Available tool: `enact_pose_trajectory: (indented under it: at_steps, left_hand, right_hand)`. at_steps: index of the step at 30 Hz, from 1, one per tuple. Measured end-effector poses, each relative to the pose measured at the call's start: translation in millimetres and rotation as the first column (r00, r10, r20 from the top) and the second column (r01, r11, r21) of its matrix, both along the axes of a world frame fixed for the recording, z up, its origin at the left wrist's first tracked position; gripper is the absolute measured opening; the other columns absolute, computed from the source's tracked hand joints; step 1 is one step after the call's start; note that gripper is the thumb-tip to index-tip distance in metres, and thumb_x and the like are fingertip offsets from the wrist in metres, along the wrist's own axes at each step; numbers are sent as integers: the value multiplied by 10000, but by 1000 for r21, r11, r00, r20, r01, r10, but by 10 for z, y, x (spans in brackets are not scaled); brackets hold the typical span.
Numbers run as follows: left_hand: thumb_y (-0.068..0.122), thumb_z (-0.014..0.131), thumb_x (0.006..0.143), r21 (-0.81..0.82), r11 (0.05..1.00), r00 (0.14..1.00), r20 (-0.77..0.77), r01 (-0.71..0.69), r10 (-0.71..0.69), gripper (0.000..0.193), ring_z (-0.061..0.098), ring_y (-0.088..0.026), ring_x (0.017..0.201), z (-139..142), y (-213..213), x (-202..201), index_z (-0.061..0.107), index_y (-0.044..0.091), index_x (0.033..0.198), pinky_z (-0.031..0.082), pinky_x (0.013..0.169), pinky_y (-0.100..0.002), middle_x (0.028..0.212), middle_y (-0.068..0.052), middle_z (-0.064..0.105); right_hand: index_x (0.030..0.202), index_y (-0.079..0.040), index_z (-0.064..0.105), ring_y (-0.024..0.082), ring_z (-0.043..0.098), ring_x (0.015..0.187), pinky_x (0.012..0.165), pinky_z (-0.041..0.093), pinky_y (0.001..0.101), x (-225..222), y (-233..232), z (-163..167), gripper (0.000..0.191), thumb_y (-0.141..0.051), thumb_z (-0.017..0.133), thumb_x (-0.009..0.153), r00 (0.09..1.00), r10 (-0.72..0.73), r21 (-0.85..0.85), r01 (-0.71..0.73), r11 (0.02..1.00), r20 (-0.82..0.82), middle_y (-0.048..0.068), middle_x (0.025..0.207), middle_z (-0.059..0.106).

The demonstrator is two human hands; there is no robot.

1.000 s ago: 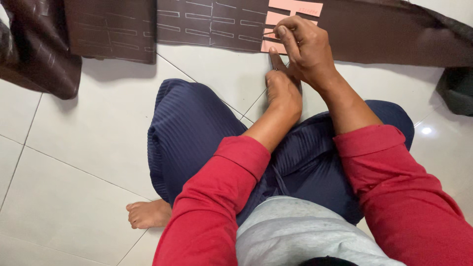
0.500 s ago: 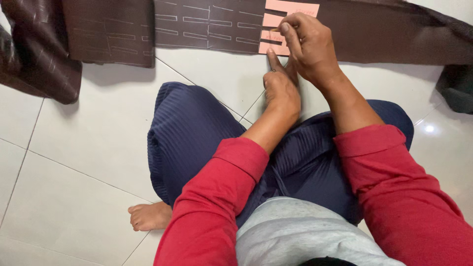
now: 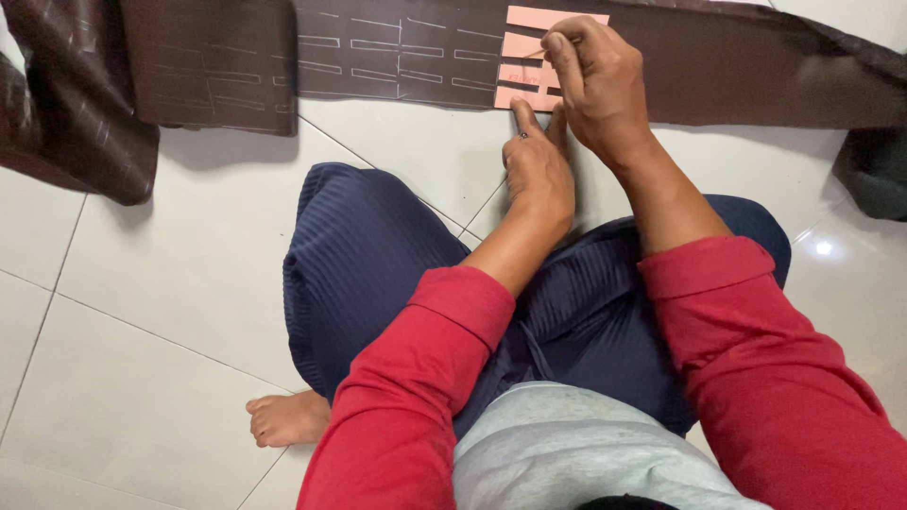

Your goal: The person sits on the floor and uses a small stick to mark lines on a piece of pink paper placed on a long brown fabric. They repeatedly align the paper and draw lines along its edges.

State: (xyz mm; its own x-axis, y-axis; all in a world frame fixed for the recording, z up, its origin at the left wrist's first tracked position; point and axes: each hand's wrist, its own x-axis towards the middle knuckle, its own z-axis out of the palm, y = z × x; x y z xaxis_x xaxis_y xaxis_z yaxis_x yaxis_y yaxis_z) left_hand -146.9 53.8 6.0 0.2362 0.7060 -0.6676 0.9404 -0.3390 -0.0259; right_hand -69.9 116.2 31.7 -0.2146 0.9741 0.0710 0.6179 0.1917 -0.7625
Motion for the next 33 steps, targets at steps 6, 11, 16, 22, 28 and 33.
enact_pose_trajectory:
  at_steps: [6,11,16,22,28,33]
  left_hand:
    - [194,489,1001,-58,997,998,16,54,-53,682,569,-249,1307,25,37,5,225,-3,1598,417,579,-259,1622,-344,219]
    - [199,513,972,-37,993,994,15,108,-108,682,530,-290,1338,118,56,-26,258,-15,1566,419,541,-258,1588,-354,220]
    - [194,518,1005,-118,991,998,33,59,-56,662,638,-247,1212,138,74,-35,303,-50,1582,413,568,-266,1632,-372,189]
    - [187,512,991,-44,998,999,36,36,-34,642,480,-310,1389,118,89,-22,314,-30,1562,457,579,-273,1619,-344,219]
    - [176,489,998,-99,989,994,43,109,-105,650,225,-426,1519,161,72,-40,261,-6,1579,452,635,-298,1631,-288,224]
    - [215,446,1006,-69,995,997,25,75,-73,690,262,-403,1509,117,58,-17,174,10,1606,454,625,-297,1618,-301,231]
  right_hand:
    - [1116,2,668,225,706,878,779,554,330,-119,30,-26,150,-131,620,1165,998,54,39,-53,998,-28,125,985,721]
    - [1120,0,663,237,699,872,781,560,343,-147,37,11,137,-118,615,1171,995,34,19,-32,999,-91,122,982,705]
    - [1129,-1,660,296,678,892,793,546,388,-190,54,-17,90,-90,645,1141,997,67,106,-70,992,30,146,1015,697]
    - [1146,-3,649,321,681,947,832,550,404,-201,45,-61,67,-65,665,1127,997,62,159,-67,985,37,156,1049,688]
    - [1126,-8,663,289,682,896,796,548,380,-178,78,-61,56,-61,646,1133,1000,25,106,-26,994,8,142,1012,696]
    - [1129,-3,665,284,679,900,795,542,380,-102,89,-49,72,-63,626,1125,997,46,115,-53,992,59,142,1012,700]
